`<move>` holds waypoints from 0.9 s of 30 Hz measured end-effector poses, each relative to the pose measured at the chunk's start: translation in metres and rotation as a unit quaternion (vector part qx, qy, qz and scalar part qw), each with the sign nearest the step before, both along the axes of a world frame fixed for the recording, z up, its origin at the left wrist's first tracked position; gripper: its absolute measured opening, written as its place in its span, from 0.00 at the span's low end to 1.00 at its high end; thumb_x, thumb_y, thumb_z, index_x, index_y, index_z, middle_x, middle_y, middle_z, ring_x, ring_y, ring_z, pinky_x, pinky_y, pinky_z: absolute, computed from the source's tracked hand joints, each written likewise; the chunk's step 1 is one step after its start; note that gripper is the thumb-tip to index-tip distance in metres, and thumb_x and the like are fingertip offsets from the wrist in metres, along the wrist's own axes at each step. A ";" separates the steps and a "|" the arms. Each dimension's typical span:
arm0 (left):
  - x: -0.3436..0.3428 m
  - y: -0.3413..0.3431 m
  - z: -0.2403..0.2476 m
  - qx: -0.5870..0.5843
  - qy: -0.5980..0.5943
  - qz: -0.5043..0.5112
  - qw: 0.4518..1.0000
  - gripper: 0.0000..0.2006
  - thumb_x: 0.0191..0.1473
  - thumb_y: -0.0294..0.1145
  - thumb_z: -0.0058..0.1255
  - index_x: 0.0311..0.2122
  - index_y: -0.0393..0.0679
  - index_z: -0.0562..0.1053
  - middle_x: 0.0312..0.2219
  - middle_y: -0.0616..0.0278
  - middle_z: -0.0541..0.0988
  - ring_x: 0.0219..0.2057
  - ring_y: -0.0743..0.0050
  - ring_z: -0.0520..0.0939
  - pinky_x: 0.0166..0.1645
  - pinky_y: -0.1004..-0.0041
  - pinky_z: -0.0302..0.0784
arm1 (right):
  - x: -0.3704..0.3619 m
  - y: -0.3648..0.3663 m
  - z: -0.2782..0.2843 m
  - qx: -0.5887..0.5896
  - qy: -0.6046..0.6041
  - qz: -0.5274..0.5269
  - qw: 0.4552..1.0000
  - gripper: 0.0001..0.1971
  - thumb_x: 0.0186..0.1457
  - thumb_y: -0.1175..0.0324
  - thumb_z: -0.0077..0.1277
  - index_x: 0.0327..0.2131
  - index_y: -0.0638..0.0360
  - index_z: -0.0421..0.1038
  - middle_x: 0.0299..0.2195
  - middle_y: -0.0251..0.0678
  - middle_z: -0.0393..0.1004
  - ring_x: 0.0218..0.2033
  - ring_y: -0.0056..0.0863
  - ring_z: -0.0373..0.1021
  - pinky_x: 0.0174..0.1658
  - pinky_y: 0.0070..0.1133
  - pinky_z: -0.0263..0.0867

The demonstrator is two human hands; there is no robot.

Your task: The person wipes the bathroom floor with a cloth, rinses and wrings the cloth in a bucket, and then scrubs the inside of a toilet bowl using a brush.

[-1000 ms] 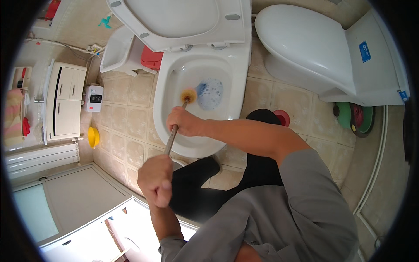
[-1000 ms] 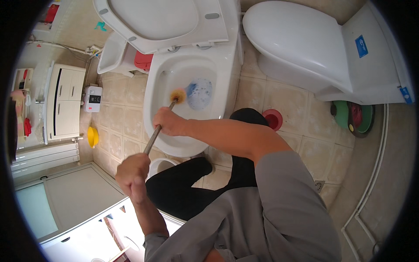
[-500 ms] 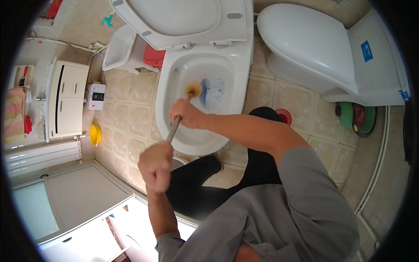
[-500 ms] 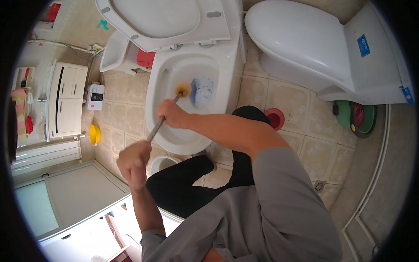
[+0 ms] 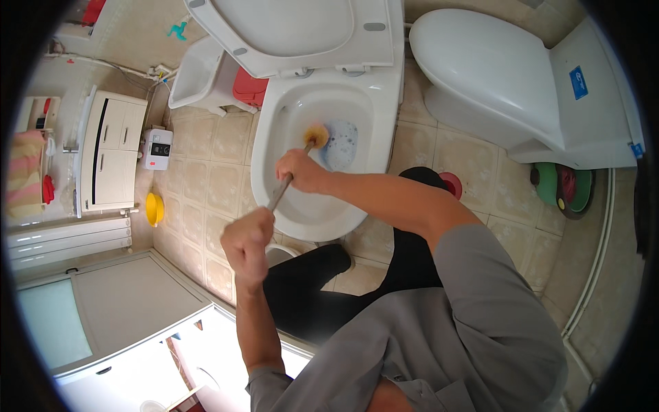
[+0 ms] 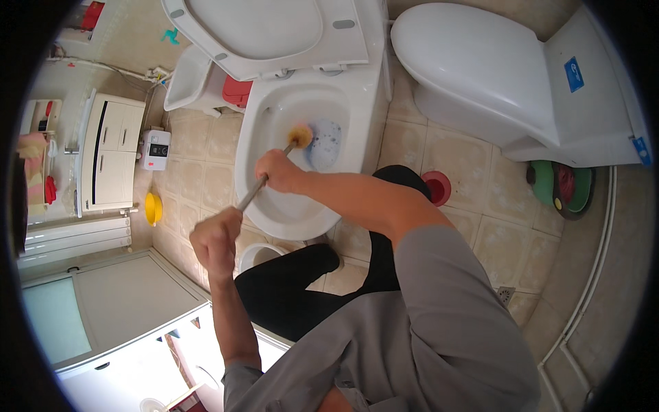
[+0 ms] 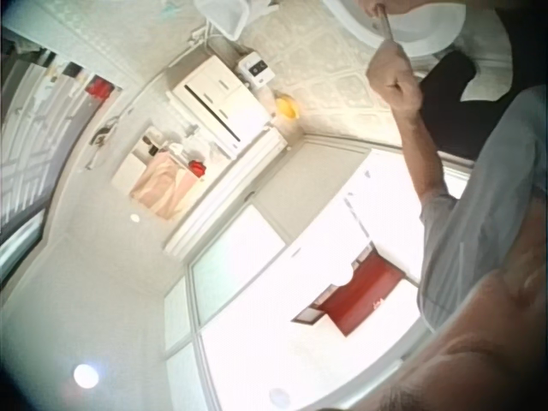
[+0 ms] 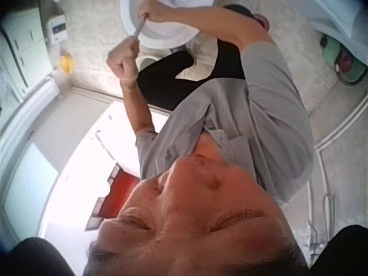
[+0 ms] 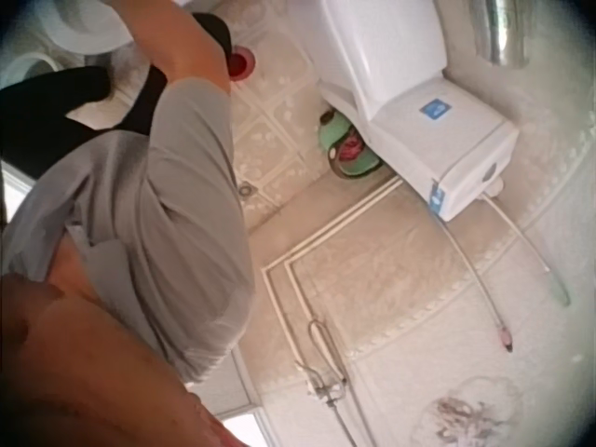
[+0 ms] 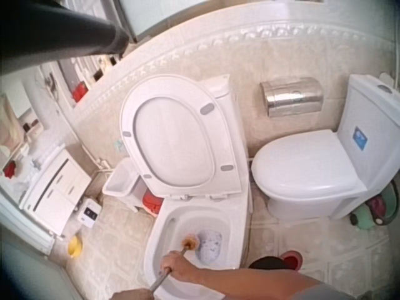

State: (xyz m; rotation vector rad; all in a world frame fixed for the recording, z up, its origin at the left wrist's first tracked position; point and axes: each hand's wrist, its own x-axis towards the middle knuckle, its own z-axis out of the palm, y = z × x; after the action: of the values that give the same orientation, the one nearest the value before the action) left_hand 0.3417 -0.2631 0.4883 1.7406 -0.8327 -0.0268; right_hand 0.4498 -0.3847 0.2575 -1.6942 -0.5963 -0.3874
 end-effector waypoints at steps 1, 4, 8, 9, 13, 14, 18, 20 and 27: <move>-0.012 0.000 0.003 0.008 -0.026 0.010 1.000 0.27 0.66 0.43 0.44 0.16 0.43 0.56 0.12 0.63 0.59 0.15 0.70 0.59 0.23 0.68 0.56 | -0.009 0.007 0.006 0.003 0.001 0.006 1.000 0.11 0.40 0.83 0.56 0.20 0.53 0.66 0.27 0.27 0.78 0.35 0.34 0.73 0.46 0.32 0.61; -0.023 -0.004 0.002 0.041 -0.035 -0.005 0.999 0.20 0.61 0.32 0.42 0.17 0.41 0.56 0.13 0.61 0.61 0.16 0.68 0.61 0.22 0.69 0.55 | -0.013 0.005 0.002 0.055 -0.077 0.074 0.993 0.10 0.39 0.83 0.55 0.21 0.54 0.67 0.26 0.29 0.78 0.34 0.36 0.73 0.44 0.33 0.62; -0.010 0.001 -0.009 -0.010 -0.001 0.004 1.000 0.15 0.55 0.21 0.41 0.18 0.39 0.57 0.14 0.59 0.61 0.16 0.67 0.62 0.22 0.69 0.54 | -0.003 -0.002 -0.005 -0.003 -0.020 0.013 1.000 0.11 0.39 0.82 0.56 0.20 0.53 0.66 0.26 0.29 0.77 0.33 0.37 0.72 0.43 0.33 0.62; -0.020 0.000 -0.003 0.003 -0.033 0.009 0.999 0.15 0.56 0.21 0.41 0.18 0.39 0.57 0.14 0.60 0.60 0.17 0.68 0.60 0.22 0.70 0.53 | -0.009 0.005 -0.002 -0.002 -0.020 0.015 1.000 0.11 0.39 0.82 0.56 0.20 0.53 0.66 0.26 0.29 0.77 0.33 0.37 0.72 0.43 0.33 0.62; -0.008 0.009 -0.018 -0.006 0.043 0.028 0.999 0.18 0.59 0.26 0.43 0.17 0.39 0.58 0.14 0.60 0.62 0.16 0.67 0.63 0.22 0.69 0.56 | -0.002 -0.002 -0.008 -0.045 -0.064 0.044 0.996 0.10 0.37 0.83 0.56 0.20 0.54 0.68 0.26 0.30 0.78 0.32 0.38 0.74 0.43 0.34 0.63; -0.002 0.007 -0.014 -0.019 0.044 0.023 0.999 0.19 0.61 0.29 0.42 0.17 0.39 0.58 0.14 0.59 0.62 0.15 0.66 0.64 0.22 0.70 0.56 | -0.002 -0.001 -0.008 -0.035 -0.035 0.037 0.998 0.10 0.37 0.83 0.56 0.20 0.54 0.68 0.26 0.30 0.78 0.32 0.38 0.74 0.43 0.33 0.63; -0.047 -0.010 0.008 0.009 -0.054 0.011 0.998 0.22 0.64 0.31 0.41 0.17 0.40 0.54 0.13 0.64 0.58 0.16 0.74 0.57 0.21 0.70 0.50 | -0.026 0.020 0.000 0.014 -0.035 0.072 0.997 0.09 0.34 0.80 0.58 0.21 0.53 0.73 0.25 0.32 0.78 0.32 0.39 0.74 0.41 0.34 0.65; -0.029 -0.005 -0.006 -0.003 -0.021 0.039 0.999 0.23 0.65 0.35 0.41 0.17 0.42 0.55 0.13 0.64 0.58 0.15 0.74 0.58 0.22 0.70 0.52 | -0.016 0.012 -0.004 0.041 -0.045 0.063 0.996 0.08 0.33 0.77 0.61 0.20 0.51 0.76 0.25 0.32 0.77 0.33 0.39 0.73 0.43 0.34 0.65; -0.070 -0.010 0.021 0.039 -0.060 0.031 0.997 0.24 0.68 0.39 0.39 0.18 0.41 0.55 0.13 0.63 0.60 0.15 0.75 0.58 0.22 0.70 0.52 | -0.064 0.028 0.029 0.064 -0.054 0.121 0.989 0.10 0.39 0.82 0.56 0.22 0.54 0.66 0.26 0.29 0.78 0.33 0.37 0.73 0.41 0.32 0.64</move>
State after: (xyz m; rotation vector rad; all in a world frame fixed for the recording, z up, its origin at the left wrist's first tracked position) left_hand 0.2713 -0.2731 0.5091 1.8546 -0.8747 0.0885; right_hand 0.3862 -0.3570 0.2865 -1.4654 -0.8304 -0.3366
